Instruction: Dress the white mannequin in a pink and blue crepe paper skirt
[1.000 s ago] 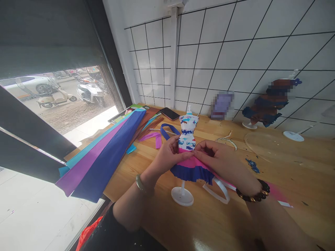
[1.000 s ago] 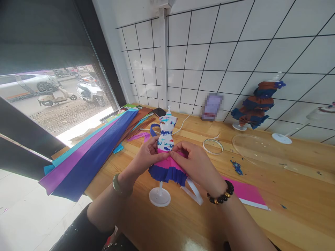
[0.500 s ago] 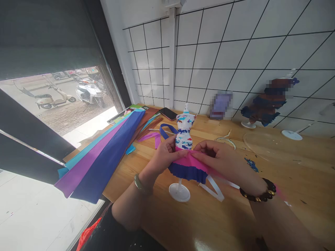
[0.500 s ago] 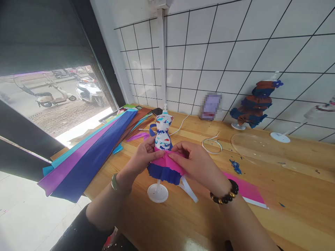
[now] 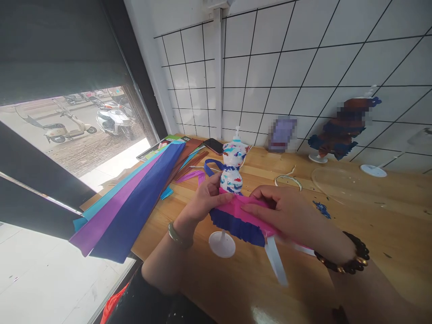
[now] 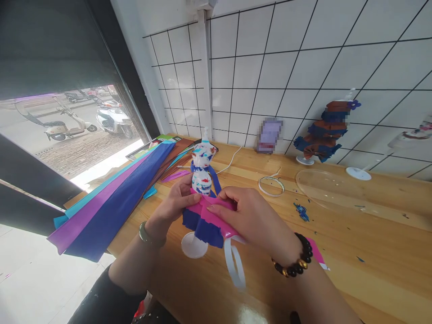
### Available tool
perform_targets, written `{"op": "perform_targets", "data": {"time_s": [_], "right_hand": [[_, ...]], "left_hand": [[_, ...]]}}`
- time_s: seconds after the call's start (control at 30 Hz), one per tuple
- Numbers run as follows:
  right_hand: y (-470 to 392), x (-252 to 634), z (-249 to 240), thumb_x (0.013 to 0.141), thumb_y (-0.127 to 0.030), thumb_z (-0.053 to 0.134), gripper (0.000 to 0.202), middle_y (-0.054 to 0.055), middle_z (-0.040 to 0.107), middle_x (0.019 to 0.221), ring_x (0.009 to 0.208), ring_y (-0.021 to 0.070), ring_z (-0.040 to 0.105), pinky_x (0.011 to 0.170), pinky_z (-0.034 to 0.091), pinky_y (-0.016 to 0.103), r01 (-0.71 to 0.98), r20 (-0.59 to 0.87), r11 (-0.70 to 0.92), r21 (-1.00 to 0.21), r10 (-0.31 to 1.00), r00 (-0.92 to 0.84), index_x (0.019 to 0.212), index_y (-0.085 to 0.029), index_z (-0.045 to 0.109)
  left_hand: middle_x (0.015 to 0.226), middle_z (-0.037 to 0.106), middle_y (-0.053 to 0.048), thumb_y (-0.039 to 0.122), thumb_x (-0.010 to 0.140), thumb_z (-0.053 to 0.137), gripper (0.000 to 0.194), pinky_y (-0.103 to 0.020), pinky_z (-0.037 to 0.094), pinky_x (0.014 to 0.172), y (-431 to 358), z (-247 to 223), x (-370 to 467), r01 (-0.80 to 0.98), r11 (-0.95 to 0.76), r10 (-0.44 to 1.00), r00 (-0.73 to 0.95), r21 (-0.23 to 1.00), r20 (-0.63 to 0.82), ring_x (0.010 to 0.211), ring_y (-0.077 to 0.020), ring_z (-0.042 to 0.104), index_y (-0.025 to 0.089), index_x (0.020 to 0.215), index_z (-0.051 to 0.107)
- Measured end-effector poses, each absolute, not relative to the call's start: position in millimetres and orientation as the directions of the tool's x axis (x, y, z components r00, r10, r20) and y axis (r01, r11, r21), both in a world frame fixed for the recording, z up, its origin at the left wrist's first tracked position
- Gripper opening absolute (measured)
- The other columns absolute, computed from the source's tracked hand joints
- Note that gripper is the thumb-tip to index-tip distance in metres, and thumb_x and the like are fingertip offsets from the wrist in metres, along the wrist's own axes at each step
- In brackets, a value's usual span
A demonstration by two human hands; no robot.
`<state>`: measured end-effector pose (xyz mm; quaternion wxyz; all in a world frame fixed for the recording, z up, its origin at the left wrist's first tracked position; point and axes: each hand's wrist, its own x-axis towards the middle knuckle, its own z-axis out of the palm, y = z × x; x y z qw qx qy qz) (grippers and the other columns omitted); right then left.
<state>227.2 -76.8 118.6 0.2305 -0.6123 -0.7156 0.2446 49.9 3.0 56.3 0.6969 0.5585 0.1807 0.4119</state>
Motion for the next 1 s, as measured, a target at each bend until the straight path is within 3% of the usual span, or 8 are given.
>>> {"op": "perform_targets", "data": {"time_s": [0.2, 0.4, 0.7, 1.0], "right_hand": [[-76, 227, 118, 0.076, -0.057, 0.053, 0.039, -0.005, 0.048, 0.051, 0.045, 0.01, 0.04, 0.042, 0.028, 0.024, 0.721, -0.102, 0.062, -0.69, 0.978, -0.181, 0.06, -0.022, 0.054], [-73, 225, 108, 0.078, -0.042, 0.053, 0.029, -0.003, 0.054, 0.053, 0.047, 0.0103, 0.045, 0.043, 0.031, 0.023, 0.674, -0.172, 0.032, -0.738, 0.957, -0.234, 0.059, -0.02, 0.055], [-70, 226, 109, 0.075, -0.051, 0.056, 0.031, -0.003, 0.059, 0.059, 0.05, 0.0115, 0.049, 0.045, 0.035, 0.023, 0.673, -0.179, 0.028, -0.739, 0.955, -0.237, 0.072, -0.021, 0.063], [-69, 225, 108, 0.076, -0.042, 0.058, 0.03, -0.002, 0.06, 0.049, 0.046, 0.0116, 0.054, 0.048, 0.041, 0.024, 0.554, -0.291, -0.092, -0.827, 0.914, -0.283, 0.057, -0.02, 0.057]], "left_hand": [[0.088, 0.065, -0.004, 0.027, 0.063, 0.076, 0.042, -0.025, 0.047, 0.071, 2, 59, 51, -0.339, 0.034, 0.76, 0.62, 0.94, 0.196, 0.077, -0.0152, 0.059, 0.017, 0.101, 0.061], [0.094, 0.064, -0.005, 0.028, 0.065, 0.074, 0.044, -0.025, 0.047, 0.071, 4, 60, 49, -0.318, 0.056, 0.739, 0.651, 0.947, 0.175, 0.081, -0.0159, 0.058, 0.018, 0.106, 0.061], [0.097, 0.065, -0.005, 0.027, 0.061, 0.077, 0.052, -0.028, 0.046, 0.078, 2, 61, 52, -0.295, 0.041, 0.719, 0.673, 0.955, 0.176, 0.089, -0.0192, 0.06, 0.02, 0.11, 0.062], [0.092, 0.066, -0.005, 0.023, 0.062, 0.077, 0.046, -0.026, 0.047, 0.075, 3, 56, 52, -0.311, 0.071, 0.709, 0.684, 0.948, 0.171, 0.082, -0.0167, 0.061, 0.019, 0.106, 0.062]]}}
